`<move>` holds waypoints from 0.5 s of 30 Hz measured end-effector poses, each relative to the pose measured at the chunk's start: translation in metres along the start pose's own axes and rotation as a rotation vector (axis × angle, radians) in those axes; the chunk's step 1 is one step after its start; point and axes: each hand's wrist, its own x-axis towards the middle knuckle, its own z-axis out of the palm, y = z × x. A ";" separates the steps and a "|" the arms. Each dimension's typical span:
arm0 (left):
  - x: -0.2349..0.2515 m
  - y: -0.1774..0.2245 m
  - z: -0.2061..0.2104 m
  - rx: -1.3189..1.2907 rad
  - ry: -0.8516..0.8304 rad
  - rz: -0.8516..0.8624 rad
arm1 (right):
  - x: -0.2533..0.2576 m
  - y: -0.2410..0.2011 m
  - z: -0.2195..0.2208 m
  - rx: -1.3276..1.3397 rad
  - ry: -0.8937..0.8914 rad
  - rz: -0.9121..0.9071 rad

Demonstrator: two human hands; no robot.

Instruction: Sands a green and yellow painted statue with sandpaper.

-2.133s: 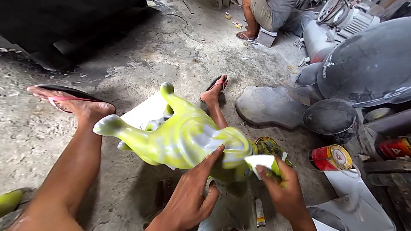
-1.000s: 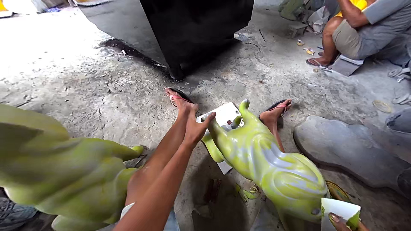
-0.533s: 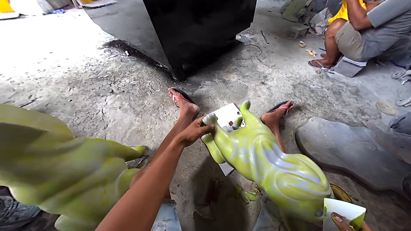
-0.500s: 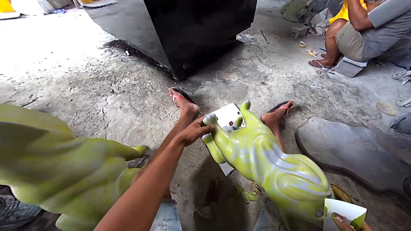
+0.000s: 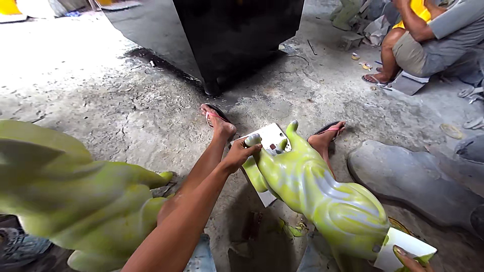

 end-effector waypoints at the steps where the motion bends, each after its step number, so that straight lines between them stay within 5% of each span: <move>1: 0.001 0.003 -0.001 0.004 0.006 -0.007 | 0.000 -0.002 0.000 0.012 -0.023 0.009; 7: 0.032 0.037 -0.020 0.145 -0.024 0.049 | 0.003 -0.015 0.026 -0.026 -0.053 0.056; 15: 0.094 0.097 -0.062 0.240 0.046 0.082 | 0.055 -0.002 0.115 0.083 -0.060 0.052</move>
